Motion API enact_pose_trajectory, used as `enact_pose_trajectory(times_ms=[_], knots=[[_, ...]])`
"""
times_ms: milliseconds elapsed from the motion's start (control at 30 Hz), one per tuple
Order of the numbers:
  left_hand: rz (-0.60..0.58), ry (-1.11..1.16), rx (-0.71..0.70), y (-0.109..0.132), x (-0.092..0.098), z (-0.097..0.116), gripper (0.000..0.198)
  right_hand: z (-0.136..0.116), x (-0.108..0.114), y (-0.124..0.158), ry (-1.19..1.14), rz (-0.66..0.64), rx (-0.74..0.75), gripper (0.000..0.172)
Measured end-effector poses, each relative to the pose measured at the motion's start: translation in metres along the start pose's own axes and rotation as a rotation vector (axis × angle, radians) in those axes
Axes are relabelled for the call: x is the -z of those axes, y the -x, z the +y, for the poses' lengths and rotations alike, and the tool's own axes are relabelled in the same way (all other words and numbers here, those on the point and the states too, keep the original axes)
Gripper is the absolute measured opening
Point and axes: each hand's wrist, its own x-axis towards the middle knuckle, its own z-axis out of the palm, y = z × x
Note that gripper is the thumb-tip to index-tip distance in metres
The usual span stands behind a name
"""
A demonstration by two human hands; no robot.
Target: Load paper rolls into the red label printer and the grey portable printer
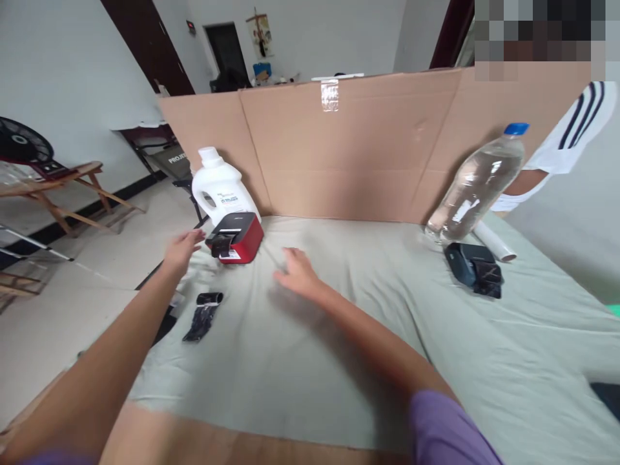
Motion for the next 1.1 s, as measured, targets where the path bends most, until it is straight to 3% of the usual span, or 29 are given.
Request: enact_pose_trajectory(times_ms=[100, 167, 267, 367, 467, 567, 733, 867, 967, 1100], knots=[[0.003, 0.183, 0.056, -0.014, -0.033, -0.021, 0.025, -0.035, -0.066, -0.076, -0.328, -0.010, -0.106, 0.103], [-0.007, 0.321, 0.086, -0.015, -0.048, -0.034, 0.031, -0.046, -0.098, -0.109, -0.368, 0.020, -0.217, 0.123], [-0.063, 0.451, 0.099, -0.012, -0.054, -0.047, 0.037, -0.050, -0.128, -0.124, -0.368, 0.130, -0.291, 0.137], [-0.121, 0.496, 0.112, -0.006, -0.050, -0.045, 0.042, -0.048, -0.133, -0.115, -0.395, 0.212, -0.225, 0.136], [-0.167, 0.479, 0.108, 0.014, -0.050, -0.032, 0.045, -0.047, -0.113, -0.096, -0.432, 0.246, -0.148, 0.133], [-0.275, 0.493, 0.000, 0.054, -0.061, -0.016, 0.043, -0.046, -0.074, -0.063, -0.472, 0.258, -0.060, 0.127], [-0.423, 0.375, -0.298, 0.159, -0.091, -0.002, 0.053, -0.032, 0.007, 0.028, -0.609, 0.311, 0.130, 0.107], [-0.629, 0.340, -0.438, 0.240, -0.119, 0.000, 0.068, -0.011, 0.059, 0.109, -0.398, 0.432, 0.075, 0.101], [-0.733, 0.377, -0.442, 0.277, -0.138, -0.003, 0.070, 0.006, 0.077, 0.152, -0.282, 0.483, 0.018, 0.102], [-0.737, 0.377, -0.431, 0.299, -0.151, -0.014, 0.068, 0.024, 0.079, 0.176, -0.228, 0.491, -0.017, 0.104]])
